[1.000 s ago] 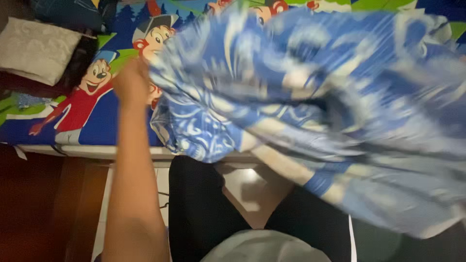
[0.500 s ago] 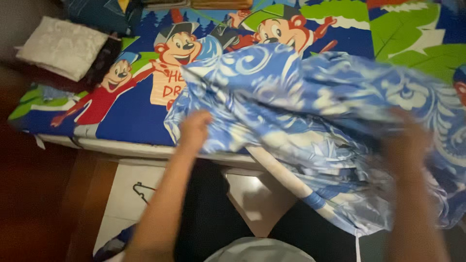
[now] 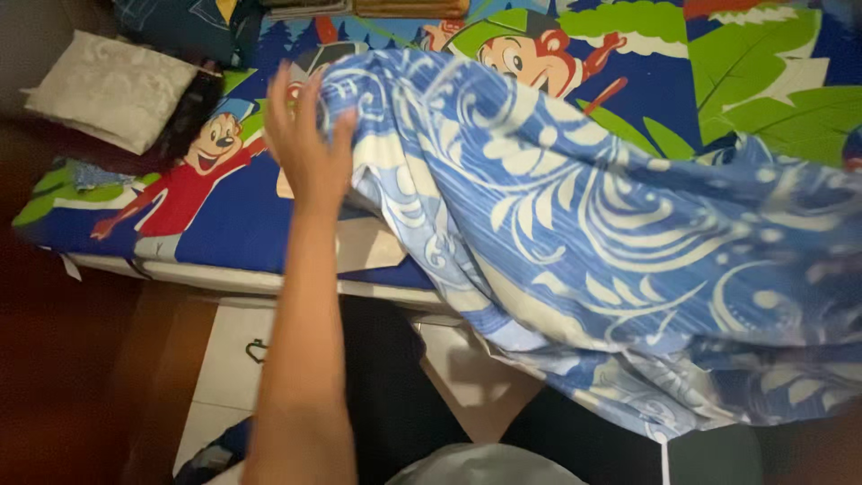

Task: The person folds a blue towel and a patterned sheet on a bed, smoothing and aligning edges by hand, then stacks the folded items with other linens. The person then unfolds and refolds a blue-and-white patterned sheet.

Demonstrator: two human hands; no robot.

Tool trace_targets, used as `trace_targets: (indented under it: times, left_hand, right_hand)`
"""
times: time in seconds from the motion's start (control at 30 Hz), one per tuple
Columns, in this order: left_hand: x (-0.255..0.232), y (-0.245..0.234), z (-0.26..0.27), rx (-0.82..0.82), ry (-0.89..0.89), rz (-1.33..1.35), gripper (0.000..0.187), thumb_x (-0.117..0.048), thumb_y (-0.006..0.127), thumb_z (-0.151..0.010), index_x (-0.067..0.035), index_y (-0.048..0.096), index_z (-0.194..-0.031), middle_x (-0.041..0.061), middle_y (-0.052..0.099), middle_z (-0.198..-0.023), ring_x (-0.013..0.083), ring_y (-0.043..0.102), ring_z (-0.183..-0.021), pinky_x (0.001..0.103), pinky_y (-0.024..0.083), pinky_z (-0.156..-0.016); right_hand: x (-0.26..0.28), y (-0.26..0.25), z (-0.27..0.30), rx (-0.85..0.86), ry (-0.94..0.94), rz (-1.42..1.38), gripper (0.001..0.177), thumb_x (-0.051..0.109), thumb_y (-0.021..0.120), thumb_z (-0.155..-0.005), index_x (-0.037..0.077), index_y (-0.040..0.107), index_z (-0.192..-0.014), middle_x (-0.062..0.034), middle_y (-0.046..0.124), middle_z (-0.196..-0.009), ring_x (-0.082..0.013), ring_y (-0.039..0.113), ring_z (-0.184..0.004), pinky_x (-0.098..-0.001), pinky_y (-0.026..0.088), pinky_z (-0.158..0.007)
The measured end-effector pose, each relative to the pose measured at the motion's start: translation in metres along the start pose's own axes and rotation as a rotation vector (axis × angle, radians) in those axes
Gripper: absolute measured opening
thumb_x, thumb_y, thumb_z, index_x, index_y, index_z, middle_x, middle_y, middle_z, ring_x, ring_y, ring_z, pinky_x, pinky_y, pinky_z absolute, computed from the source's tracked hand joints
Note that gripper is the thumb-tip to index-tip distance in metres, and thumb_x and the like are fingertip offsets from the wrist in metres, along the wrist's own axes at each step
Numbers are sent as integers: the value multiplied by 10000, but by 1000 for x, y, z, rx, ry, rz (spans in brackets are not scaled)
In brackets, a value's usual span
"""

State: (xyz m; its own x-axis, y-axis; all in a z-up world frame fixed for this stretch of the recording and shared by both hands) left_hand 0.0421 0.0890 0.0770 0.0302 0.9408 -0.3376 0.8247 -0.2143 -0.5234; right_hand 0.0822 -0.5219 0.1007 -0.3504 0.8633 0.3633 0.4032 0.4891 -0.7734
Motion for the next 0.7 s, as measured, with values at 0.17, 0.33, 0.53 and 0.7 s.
trace_targets:
  times: [0.17, 0.33, 0.53, 0.7]
  left_hand:
    - [11, -2, 129, -356, -559, 55, 676, -298, 764, -1087, 52, 444, -1569, 300, 359, -1631, 501, 363, -1534, 571, 277, -1285]
    - [-5, 49, 198, 422, -616, -42, 578, -128, 773, -765, 50, 563, -1273, 272, 609, -1241, 445, 538, -1202, 554, 430, -1049]
    - [22, 58, 189, 585, -44, -243, 165, -78, 665, -882, -57, 710, -1040, 151, 697, -1119, 380, 597, -1131, 554, 440, -907]
    - [17, 31, 180, 432, -182, 33, 263, -241, 712, -957, -63, 705, -1151, 175, 716, -1106, 402, 636, -1092, 569, 460, -953]
  right_hand:
    - [199, 94, 83, 281, -504, -272, 655, 405, 804, -676, 154, 695, -1271, -184, 691, -1181, -365, 649, -1011, -504, 487, -824]
    - [205, 189, 95, 660, -529, -52, 552, 177, 767, -848, 139, 691, -1393, -145, 687, -1083, -354, 649, -972, -484, 517, -818]
    - [65, 135, 11, 192, -313, -386, 402, 23, 693, -837, 38, 669, -1238, -191, 686, -1215, -393, 640, -1198, -488, 506, -1067]
    - [-54, 86, -43, 201, 113, -124, 190, 132, 687, -1134, -37, 679, -1219, -203, 701, -1107, -355, 682, -1007, -473, 547, -951]
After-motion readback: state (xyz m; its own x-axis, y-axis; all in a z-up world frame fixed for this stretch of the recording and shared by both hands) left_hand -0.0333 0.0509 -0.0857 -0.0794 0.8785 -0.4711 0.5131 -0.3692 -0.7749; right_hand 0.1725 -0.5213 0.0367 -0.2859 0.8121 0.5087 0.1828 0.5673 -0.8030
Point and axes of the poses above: each hand's wrist, its own z-axis away from the middle knuckle, its own y-axis out of the palm, x = y × z, the point moved 1 cm from there along -z, towards the middle knuckle
